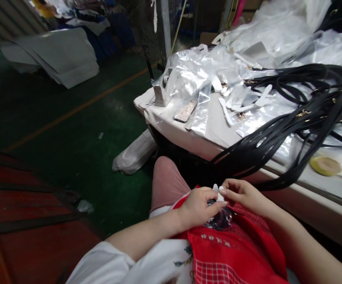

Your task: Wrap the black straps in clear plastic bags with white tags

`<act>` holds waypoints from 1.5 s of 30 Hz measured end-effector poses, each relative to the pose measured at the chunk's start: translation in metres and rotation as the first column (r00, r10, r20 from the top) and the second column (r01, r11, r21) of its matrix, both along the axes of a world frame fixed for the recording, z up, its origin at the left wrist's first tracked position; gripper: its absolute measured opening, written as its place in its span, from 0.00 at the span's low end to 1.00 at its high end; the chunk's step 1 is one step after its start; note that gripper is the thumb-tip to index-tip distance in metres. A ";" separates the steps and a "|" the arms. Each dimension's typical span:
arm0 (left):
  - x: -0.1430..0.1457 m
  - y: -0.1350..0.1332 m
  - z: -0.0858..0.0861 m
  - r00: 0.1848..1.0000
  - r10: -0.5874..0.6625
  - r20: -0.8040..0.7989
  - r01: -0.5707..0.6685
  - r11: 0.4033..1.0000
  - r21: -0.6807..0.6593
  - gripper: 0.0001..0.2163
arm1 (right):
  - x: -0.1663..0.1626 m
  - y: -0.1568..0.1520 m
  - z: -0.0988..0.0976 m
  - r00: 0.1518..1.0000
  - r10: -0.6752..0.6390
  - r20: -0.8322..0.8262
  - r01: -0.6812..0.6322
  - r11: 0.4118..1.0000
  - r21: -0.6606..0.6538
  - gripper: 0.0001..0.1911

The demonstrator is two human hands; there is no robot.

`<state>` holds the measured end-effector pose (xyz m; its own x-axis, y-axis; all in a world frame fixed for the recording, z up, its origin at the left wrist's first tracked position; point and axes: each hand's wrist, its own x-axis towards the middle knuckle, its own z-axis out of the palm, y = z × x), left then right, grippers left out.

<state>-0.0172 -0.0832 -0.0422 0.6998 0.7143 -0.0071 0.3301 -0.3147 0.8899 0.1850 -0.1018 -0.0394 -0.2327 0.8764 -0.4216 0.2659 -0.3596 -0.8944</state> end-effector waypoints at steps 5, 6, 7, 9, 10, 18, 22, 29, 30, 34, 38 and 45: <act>0.003 0.002 0.001 0.997 -0.065 0.048 0.064 0.998 0.015 0.15 | -0.015 -0.001 -0.023 0.980 -0.198 -0.012 0.198 0.980 0.014 0.29; 0.003 0.003 0.001 0.997 -0.056 0.046 0.055 0.998 0.020 0.15 | -0.017 -0.003 -0.023 0.978 -0.208 -0.023 0.208 0.978 0.022 0.29; 0.003 0.003 0.001 0.999 -0.036 0.031 0.036 0.999 0.025 0.15 | -0.018 -0.005 -0.022 0.974 -0.223 -0.030 0.224 0.974 0.038 0.28; 0.004 0.006 0.002 1.000 0.003 -0.012 -0.003 1.000 0.017 0.15 | -0.015 -0.009 -0.016 0.965 -0.260 -0.027 0.262 0.961 0.086 0.25; 0.005 0.007 0.003 1.000 -0.003 -0.029 0.003 1.000 0.002 0.15 | -0.013 -0.011 -0.013 0.961 -0.277 -0.019 0.277 0.955 0.103 0.23; 0.020 0.011 0.000 0.998 -0.038 -0.053 0.032 0.994 -0.105 0.25 | 0.002 -0.030 0.001 0.948 -0.296 0.113 0.270 0.941 0.204 0.22; 0.024 0.010 0.000 0.996 -0.035 -0.080 0.029 0.996 -0.080 0.23 | -0.005 -0.039 0.000 0.901 -0.310 0.304 0.122 0.853 0.508 0.17; 0.029 0.007 0.008 0.963 0.057 -0.262 -0.061 0.998 -0.008 0.15 | -0.016 -0.050 -0.002 0.641 -0.395 0.659 -0.377 0.586 0.718 0.15; 0.029 0.006 0.010 0.960 0.068 -0.271 -0.070 0.998 0.001 0.14 | -0.016 -0.051 0.000 0.634 -0.390 0.668 -0.399 0.575 0.714 0.15; 0.027 0.005 0.013 0.966 0.089 -0.244 -0.089 0.996 0.010 0.17 | -0.013 -0.048 0.010 0.751 -0.399 0.527 -0.128 0.695 0.708 0.16; 0.025 0.006 0.015 0.969 0.051 -0.240 -0.053 0.999 -0.003 0.20 | -0.014 -0.037 0.011 0.878 -0.331 0.345 0.159 0.883 0.442 0.20; 0.022 0.010 0.007 0.971 0.110 -0.211 -0.098 0.993 0.067 0.15 | -0.014 -0.035 0.031 0.759 -0.527 0.384 0.173 0.731 0.661 0.18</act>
<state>0.0052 -0.0734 -0.0354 0.6080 0.7867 -0.1068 0.5445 -0.3153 0.7772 0.1706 -0.1366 -0.0083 0.2398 0.9461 0.2178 0.7015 -0.0138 -0.7125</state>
